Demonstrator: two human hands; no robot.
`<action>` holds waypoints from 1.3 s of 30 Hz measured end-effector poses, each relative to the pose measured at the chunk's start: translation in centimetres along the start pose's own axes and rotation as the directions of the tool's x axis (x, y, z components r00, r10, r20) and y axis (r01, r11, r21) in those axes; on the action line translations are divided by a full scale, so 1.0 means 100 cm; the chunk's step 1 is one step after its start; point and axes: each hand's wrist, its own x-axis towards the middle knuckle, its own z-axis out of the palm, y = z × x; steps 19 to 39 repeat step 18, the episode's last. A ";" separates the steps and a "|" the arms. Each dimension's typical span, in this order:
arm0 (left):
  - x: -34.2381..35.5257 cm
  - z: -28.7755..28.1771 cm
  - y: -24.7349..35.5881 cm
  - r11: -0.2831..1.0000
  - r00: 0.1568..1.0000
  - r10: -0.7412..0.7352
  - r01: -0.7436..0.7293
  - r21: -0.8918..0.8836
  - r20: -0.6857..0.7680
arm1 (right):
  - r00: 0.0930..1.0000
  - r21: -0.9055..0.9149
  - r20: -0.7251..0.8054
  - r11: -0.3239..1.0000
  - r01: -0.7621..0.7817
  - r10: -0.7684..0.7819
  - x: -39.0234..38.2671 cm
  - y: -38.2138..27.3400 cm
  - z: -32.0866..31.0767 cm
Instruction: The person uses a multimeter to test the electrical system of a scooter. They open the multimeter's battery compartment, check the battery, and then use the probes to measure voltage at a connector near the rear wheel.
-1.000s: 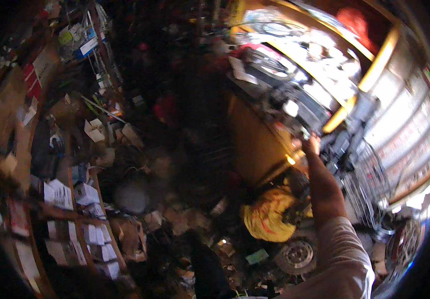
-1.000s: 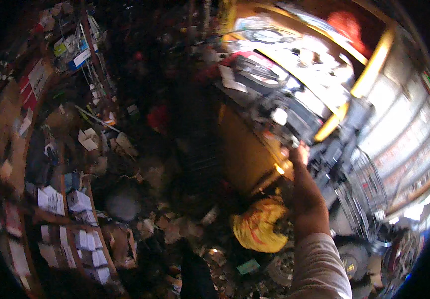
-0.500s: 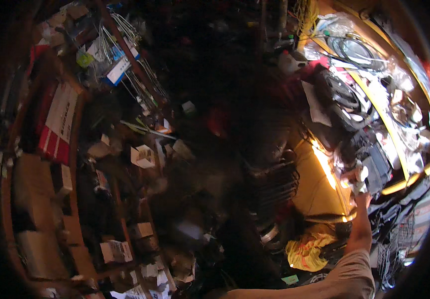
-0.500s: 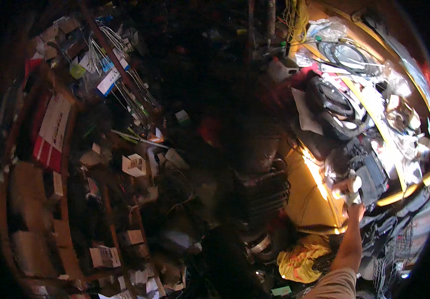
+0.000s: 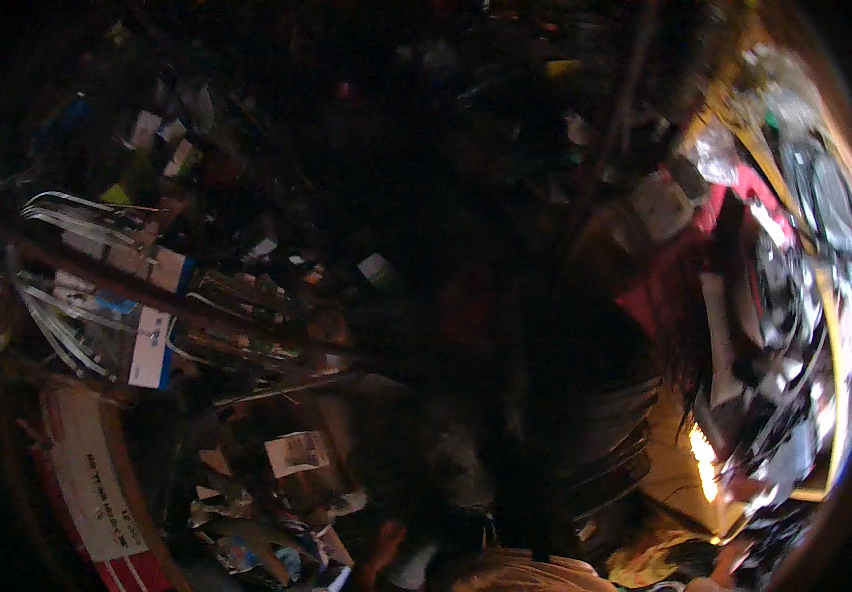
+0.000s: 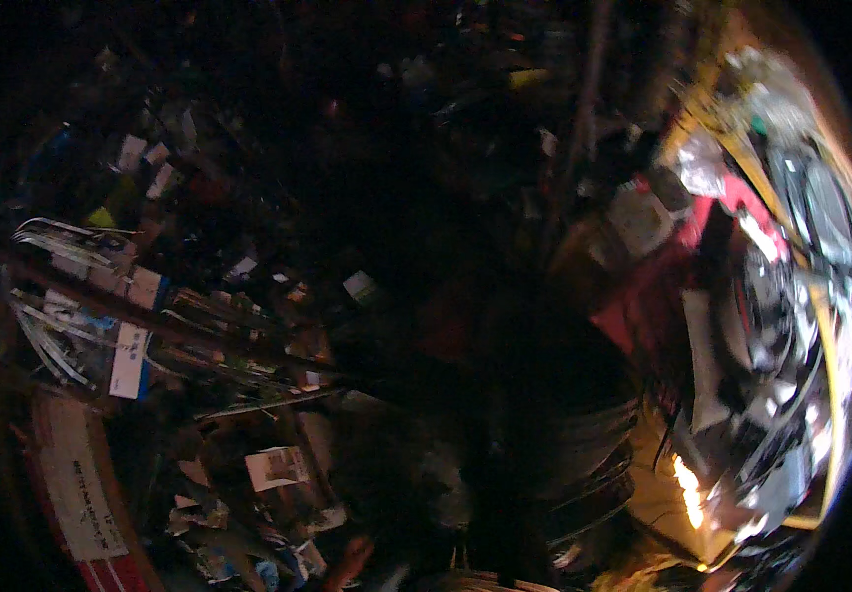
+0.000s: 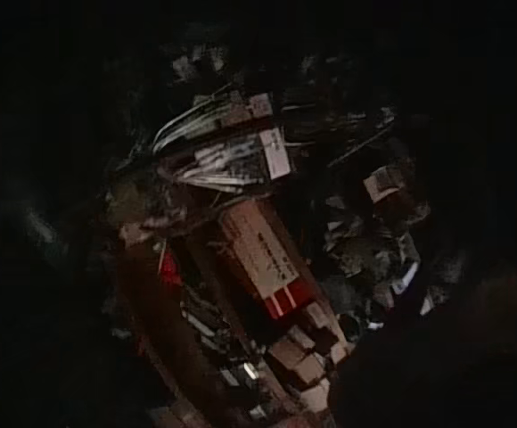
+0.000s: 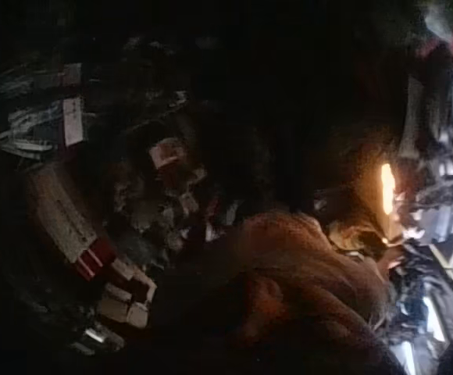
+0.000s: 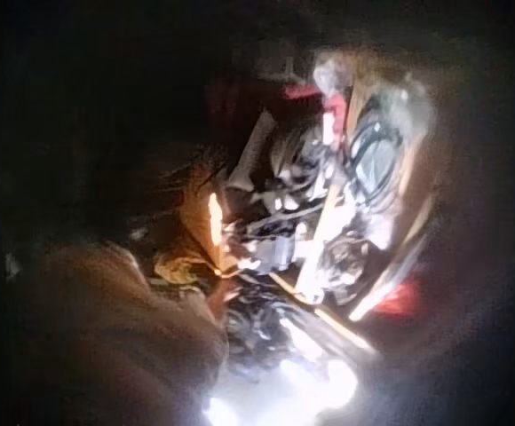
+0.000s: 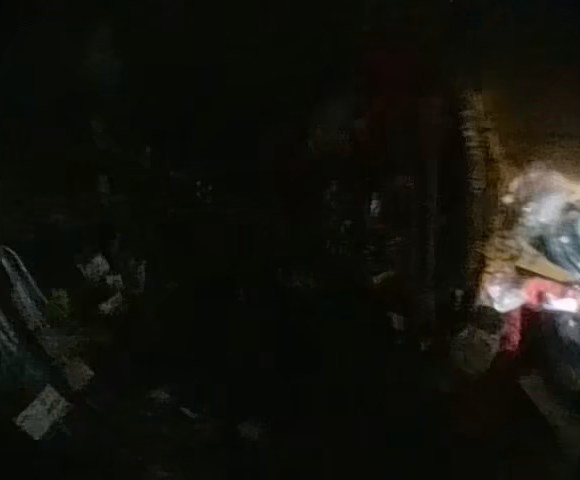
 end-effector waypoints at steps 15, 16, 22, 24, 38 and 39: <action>0.111 -0.045 0.520 0.616 0.727 0.682 -0.632 0.471 0.083 | 0.554 0.733 0.380 0.606 0.308 -0.741 -0.343 -0.720 0.060; 0.134 -0.051 0.551 0.609 0.719 0.677 -0.666 0.431 0.155 | 0.580 0.826 0.425 0.560 0.065 -0.695 -0.352 -0.757 0.069; 0.192 -0.059 0.609 0.623 0.738 0.645 -0.659 0.422 0.199 | 0.510 0.824 0.564 0.398 -0.404 -0.649 -0.371 -0.822 0.080; 0.192 -0.059 0.609 0.623 0.738 0.645 -0.659 0.422 0.199 | 0.510 0.824 0.564 0.398 -0.404 -0.649 -0.371 -0.822 0.080; 0.192 -0.059 0.609 0.623 0.738 0.645 -0.659 0.422 0.199 | 0.510 0.824 0.564 0.398 -0.404 -0.649 -0.371 -0.822 0.080; 0.192 -0.059 0.609 0.623 0.738 0.645 -0.659 0.422 0.199 | 0.510 0.824 0.564 0.398 -0.404 -0.649 -0.371 -0.822 0.080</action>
